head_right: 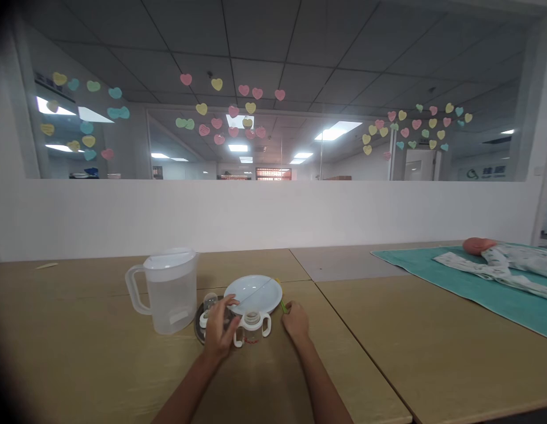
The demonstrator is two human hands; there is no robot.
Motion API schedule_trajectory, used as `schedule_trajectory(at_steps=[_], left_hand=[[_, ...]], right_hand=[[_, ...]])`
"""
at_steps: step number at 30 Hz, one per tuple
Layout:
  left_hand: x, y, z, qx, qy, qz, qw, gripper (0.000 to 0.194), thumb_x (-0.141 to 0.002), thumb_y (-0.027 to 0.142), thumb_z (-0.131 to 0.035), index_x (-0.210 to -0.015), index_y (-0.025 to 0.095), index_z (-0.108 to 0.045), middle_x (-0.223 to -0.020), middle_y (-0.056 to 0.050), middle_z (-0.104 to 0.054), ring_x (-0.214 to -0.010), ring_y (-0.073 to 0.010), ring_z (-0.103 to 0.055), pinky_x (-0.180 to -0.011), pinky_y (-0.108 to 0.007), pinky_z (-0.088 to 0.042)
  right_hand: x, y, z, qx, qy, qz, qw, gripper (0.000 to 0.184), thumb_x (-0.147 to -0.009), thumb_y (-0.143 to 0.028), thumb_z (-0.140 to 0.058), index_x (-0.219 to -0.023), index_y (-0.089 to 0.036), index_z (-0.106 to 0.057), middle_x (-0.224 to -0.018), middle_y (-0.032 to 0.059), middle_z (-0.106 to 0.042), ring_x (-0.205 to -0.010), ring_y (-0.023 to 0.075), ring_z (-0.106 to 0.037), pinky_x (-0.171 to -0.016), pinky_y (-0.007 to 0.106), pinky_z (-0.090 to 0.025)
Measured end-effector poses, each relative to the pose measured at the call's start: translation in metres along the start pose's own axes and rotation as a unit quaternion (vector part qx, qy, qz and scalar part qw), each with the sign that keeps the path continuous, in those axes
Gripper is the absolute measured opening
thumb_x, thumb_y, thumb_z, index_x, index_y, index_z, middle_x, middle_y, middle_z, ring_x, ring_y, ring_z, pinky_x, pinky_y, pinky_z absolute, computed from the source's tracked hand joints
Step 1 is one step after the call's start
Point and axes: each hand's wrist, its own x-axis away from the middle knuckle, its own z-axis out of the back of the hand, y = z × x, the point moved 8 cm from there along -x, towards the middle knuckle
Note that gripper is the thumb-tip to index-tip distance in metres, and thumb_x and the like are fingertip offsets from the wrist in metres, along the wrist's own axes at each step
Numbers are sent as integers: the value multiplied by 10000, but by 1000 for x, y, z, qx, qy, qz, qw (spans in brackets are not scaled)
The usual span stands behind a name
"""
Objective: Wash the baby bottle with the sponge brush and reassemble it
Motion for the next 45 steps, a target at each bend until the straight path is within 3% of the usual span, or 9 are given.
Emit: schedule_trajectory(at_steps=[2, 3, 8, 12, 18, 31, 40, 45], left_hand=[[-3, -24, 16, -43, 68, 80, 994, 333, -910, 371, -349, -1082, 173, -553, -1018, -90, -642, -980, -229, -571, -874, -369, -415], [-4, -35, 20, -76, 71, 111, 988, 322, -915, 360, -338, -1020, 177, -580, -978, -83, -652, -945, -228, -576, -850, -363, -419], [-5, -63, 7, -247, -78, 133, 957, 309, -891, 275, -371, -868, 180, -664, -975, -83, -676, -996, -267, -533, -870, -397, -374], [4, -73, -7, -289, -161, 142, 933, 306, -866, 244, -396, -875, 185, -696, -1045, -93, -666, -1134, -304, -459, -928, -446, -320], [5, -70, -11, -299, -209, 134, 921, 329, -869, 279, -385, -875, 198, -703, -1050, -96, -662, -1120, -317, -467, -940, -489, -280], [0, -64, -14, -289, -238, 83, 923, 302, -853, 274, -401, -841, 192, -691, -975, -102, -680, -1055, -297, -500, -984, -479, -235], [-5, -76, -12, -277, -239, 140, 920, 183, -759, 186, -496, -791, 199, -675, -974, -96, -685, -1058, -305, -509, -891, -443, -323], [-5, -79, -14, -284, -235, 155, 917, 211, -773, 163, -464, -822, 187, -668, -953, -106, -682, -1061, -312, -506, -867, -444, -344]], right_hand=[[0, 0, -1, 1, -3, 1, 1000, 303, -693, -57, -471, -936, -139, -633, -916, 85, -678, -860, 175, -610, -643, 223, -352], [0, 0, -1, 2, -5, 2, 1000, 300, -694, -59, -472, -935, -139, -632, -923, 85, -677, -867, 174, -608, -645, 222, -352], [-1, 1, -3, 5, -9, 5, 1000, 289, -692, -67, -477, -928, -141, -626, -934, 87, -675, -868, 178, -608, -637, 223, -351], [0, -1, -2, 9, -10, 5, 1000, 292, -692, -64, -471, -923, -151, -626, -938, 84, -677, -874, 175, -611, -642, 221, -354], [5, -7, 2, 20, -13, 2, 1000, 302, -709, -95, -471, -979, -140, -598, -992, 110, -668, -935, 201, -606, -688, 238, -366], [8, -10, 0, 40, -31, 8, 999, 305, -725, -126, -462, -1007, -141, -579, -993, 119, -667, -939, 223, -606, -692, 263, -364], [9, -13, 1, 38, -33, 14, 999, 272, -729, -111, -455, -963, -142, -589, -993, 117, -666, -936, 217, -603, -692, 257, -358], [9, -13, 1, 38, -32, 11, 999, 266, -723, -119, -457, -949, -150, -594, -974, 112, -668, -930, 216, -603, -682, 255, -356]])
